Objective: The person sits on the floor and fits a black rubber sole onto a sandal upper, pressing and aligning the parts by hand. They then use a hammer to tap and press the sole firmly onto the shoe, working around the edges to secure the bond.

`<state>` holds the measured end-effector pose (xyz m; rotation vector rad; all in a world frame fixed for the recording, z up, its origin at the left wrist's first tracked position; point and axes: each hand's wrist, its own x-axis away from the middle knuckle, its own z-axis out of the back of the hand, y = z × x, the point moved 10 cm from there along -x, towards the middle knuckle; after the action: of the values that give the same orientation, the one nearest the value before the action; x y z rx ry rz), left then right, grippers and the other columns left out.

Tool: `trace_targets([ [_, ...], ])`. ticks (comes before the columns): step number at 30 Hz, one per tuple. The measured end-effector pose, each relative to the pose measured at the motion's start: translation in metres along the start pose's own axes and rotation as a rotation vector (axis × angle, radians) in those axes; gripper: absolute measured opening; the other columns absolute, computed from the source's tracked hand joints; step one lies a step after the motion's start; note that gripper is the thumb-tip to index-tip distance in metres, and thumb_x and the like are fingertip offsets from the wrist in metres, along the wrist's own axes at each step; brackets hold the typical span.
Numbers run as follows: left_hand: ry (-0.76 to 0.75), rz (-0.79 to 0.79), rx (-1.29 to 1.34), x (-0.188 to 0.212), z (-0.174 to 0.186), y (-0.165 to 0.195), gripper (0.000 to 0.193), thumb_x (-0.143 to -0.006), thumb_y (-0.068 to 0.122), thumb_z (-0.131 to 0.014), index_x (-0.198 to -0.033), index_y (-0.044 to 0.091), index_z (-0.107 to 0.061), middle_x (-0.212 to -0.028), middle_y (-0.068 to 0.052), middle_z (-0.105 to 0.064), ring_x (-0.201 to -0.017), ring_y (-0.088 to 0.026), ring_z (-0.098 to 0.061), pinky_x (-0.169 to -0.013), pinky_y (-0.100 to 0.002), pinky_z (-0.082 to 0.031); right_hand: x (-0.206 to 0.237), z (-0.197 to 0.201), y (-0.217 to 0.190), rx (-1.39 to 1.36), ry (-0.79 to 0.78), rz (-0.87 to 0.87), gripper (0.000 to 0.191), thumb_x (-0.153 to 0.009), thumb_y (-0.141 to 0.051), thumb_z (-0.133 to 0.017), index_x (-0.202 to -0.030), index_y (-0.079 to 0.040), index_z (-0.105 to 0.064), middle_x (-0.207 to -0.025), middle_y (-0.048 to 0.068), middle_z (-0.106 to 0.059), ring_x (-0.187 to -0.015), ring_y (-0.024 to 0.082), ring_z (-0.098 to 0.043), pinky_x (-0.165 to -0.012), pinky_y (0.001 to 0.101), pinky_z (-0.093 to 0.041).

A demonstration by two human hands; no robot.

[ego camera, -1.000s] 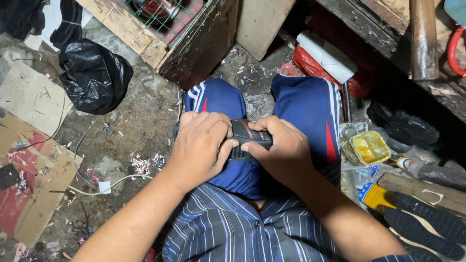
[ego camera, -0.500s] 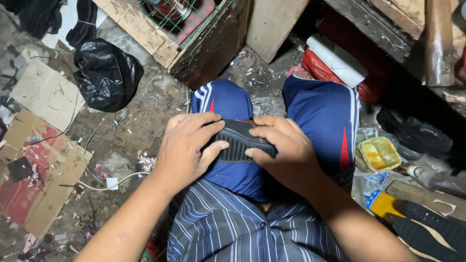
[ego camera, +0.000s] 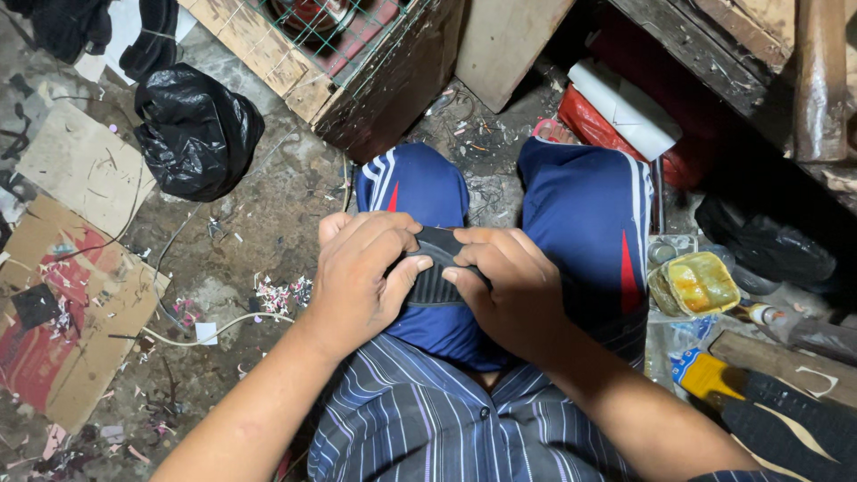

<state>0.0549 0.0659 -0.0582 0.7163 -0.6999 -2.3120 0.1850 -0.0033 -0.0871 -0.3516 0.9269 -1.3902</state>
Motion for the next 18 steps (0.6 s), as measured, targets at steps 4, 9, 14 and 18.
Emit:
trace_targets([
  [4, 0.014, 0.023, -0.018, 0.002, -0.001, -0.002, 0.02, -0.085, 0.016, -0.077, -0.09, 0.007, -0.06, -0.105, -0.007, -0.07, -0.099, -0.026, -0.066, -0.086, -0.041, -0.037, 0.0, -0.002, -0.002, 0.01, -0.011, -0.018, 0.02, -0.085, -0.015, -0.079, -0.094, -0.006, -0.064, -0.106, 0.011, -0.072, -0.098, 0.032, -0.069, -0.084, 0.0413, -0.055],
  [9, 0.011, 0.04, -0.009, 0.007, -0.002, -0.003, 0.023, -0.083, 0.017, -0.078, -0.092, 0.006, -0.059, -0.106, -0.008, -0.07, -0.099, -0.027, -0.065, -0.087, -0.041, -0.037, -0.005, -0.004, 0.014, -0.038, -0.076, -0.233, 0.036, -0.075, -0.021, -0.084, -0.103, -0.006, -0.066, -0.1, 0.011, -0.072, -0.094, 0.031, -0.071, -0.081, 0.0397, -0.056],
  [14, 0.008, 0.055, -0.003, 0.011, 0.0, -0.003, 0.024, -0.082, 0.016, -0.078, -0.091, 0.006, -0.059, -0.106, -0.009, -0.07, -0.098, -0.028, -0.065, -0.087, -0.041, -0.037, -0.015, -0.012, 0.017, -0.083, -0.237, -0.179, 0.046, -0.073, -0.03, -0.084, -0.108, -0.006, -0.069, -0.102, 0.01, -0.073, -0.098, 0.031, -0.069, -0.087, 0.0397, -0.054],
  [18, 0.007, 0.067, -0.001, 0.013, 0.001, -0.001, 0.024, -0.083, 0.016, -0.079, -0.092, 0.006, -0.059, -0.106, -0.009, -0.07, -0.1, -0.028, -0.066, -0.087, -0.041, -0.039, -0.02, -0.017, 0.009, -0.042, -0.275, -0.04, 0.045, -0.072, -0.033, -0.083, -0.108, -0.007, -0.073, -0.114, 0.01, -0.075, -0.104, 0.031, -0.067, -0.093, 0.0414, -0.051],
])
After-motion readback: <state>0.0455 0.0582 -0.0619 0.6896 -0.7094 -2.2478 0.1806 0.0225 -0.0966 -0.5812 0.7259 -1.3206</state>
